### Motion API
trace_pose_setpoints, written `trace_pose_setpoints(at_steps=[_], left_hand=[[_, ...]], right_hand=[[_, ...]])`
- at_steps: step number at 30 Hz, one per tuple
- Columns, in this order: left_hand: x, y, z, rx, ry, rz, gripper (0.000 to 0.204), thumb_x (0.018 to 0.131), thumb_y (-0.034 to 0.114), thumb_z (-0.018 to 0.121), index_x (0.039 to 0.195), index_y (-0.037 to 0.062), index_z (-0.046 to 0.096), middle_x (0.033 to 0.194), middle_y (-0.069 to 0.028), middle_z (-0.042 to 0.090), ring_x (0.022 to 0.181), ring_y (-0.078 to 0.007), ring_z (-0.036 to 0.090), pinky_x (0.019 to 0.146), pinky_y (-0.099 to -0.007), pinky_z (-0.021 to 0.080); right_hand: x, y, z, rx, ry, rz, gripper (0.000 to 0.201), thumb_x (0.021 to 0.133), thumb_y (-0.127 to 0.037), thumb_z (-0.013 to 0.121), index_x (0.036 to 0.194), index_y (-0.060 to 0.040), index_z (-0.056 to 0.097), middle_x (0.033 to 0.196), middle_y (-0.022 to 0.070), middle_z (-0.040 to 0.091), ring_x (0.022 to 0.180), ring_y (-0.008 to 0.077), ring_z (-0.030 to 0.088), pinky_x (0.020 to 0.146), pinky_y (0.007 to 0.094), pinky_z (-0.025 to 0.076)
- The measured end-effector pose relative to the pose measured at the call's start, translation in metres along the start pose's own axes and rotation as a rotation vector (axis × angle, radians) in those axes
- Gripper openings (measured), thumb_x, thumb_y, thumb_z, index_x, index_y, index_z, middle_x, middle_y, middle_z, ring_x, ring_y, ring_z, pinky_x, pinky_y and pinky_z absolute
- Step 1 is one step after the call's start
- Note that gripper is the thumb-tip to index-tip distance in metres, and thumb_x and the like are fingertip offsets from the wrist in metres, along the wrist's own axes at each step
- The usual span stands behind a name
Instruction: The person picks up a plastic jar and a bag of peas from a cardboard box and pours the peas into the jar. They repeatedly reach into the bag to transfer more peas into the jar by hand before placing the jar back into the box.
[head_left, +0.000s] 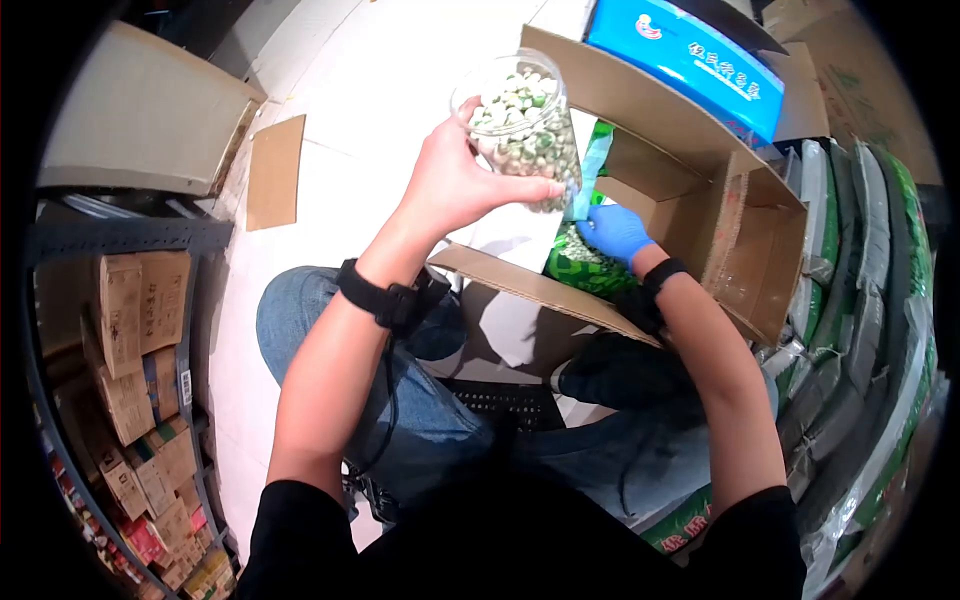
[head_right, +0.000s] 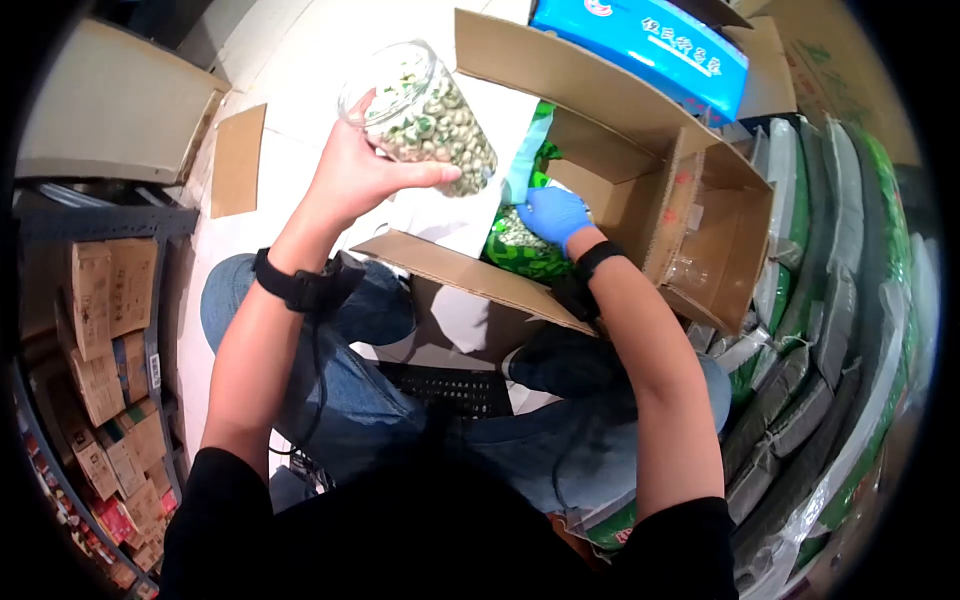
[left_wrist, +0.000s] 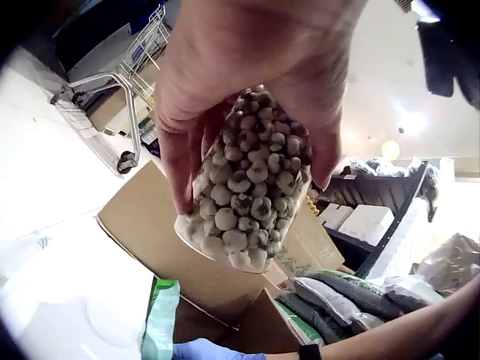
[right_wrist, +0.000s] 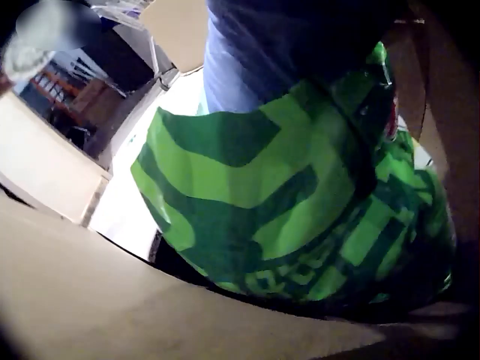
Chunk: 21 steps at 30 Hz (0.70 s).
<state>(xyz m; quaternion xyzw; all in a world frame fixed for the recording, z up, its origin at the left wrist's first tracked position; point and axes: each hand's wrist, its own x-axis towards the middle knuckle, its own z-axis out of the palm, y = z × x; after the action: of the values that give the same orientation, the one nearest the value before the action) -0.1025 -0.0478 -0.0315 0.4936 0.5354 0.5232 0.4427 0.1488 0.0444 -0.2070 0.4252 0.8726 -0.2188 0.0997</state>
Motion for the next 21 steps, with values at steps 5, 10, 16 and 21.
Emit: trace_pose_setpoints(at_steps=[5, 10, 16, 21], left_hand=[[-0.015, 0.013, 0.021, 0.112, -0.002, -0.004, 0.072, 0.060, 0.022, 0.092, 0.116, -0.0070, 0.057, 0.098, -0.0131, 0.072, 0.089, -0.0178, 0.070, 0.081, -0.0306, 0.056], [-0.016, 0.004, 0.043, 0.041, -0.030, 0.012, 0.069, 0.059, 0.022, 0.093, 0.114, -0.0029, 0.059, 0.100, -0.0116, 0.071, 0.091, -0.0169, 0.070, 0.082, -0.0314, 0.056], [-0.017, 0.009, 0.063, 0.217, -0.004, 0.037, 0.074, 0.058, 0.019, 0.093, 0.118, -0.0048, 0.057, 0.105, -0.0113, 0.070, 0.096, -0.0157, 0.068, 0.085, -0.0303, 0.054], [-0.011, -0.005, 0.066, 0.149, -0.054, -0.016, 0.074, 0.058, 0.019, 0.092, 0.120, -0.0017, 0.057, 0.105, -0.0104, 0.070, 0.095, -0.0150, 0.067, 0.086, -0.0301, 0.054]], right_hand=[[0.004, 0.006, -0.015, -0.038, -0.113, 0.070, 0.038, 0.087, -0.035, 0.050, 0.093, -0.0035, 0.071, 0.097, 0.0235, 0.068, 0.089, 0.0412, 0.066, 0.083, 0.0494, 0.052], [-0.014, 0.000, -0.055, 0.185, -0.093, 0.200, 0.044, 0.087, -0.035, 0.049, 0.088, 0.0035, 0.069, 0.096, 0.0293, 0.065, 0.093, 0.0467, 0.062, 0.084, 0.0486, 0.049], [-0.011, 0.013, -0.049, 0.262, 0.102, 0.099, 0.043, 0.088, -0.036, 0.051, 0.085, 0.0038, 0.068, 0.083, 0.0255, 0.068, 0.075, 0.0409, 0.065, 0.072, 0.0451, 0.051], [-0.034, 0.013, -0.087, 1.120, 0.030, 0.572, 0.027, 0.090, -0.030, 0.055, 0.075, -0.0078, 0.058, 0.059, -0.0001, 0.049, 0.044, 0.0117, 0.044, 0.039, 0.0281, 0.035]])
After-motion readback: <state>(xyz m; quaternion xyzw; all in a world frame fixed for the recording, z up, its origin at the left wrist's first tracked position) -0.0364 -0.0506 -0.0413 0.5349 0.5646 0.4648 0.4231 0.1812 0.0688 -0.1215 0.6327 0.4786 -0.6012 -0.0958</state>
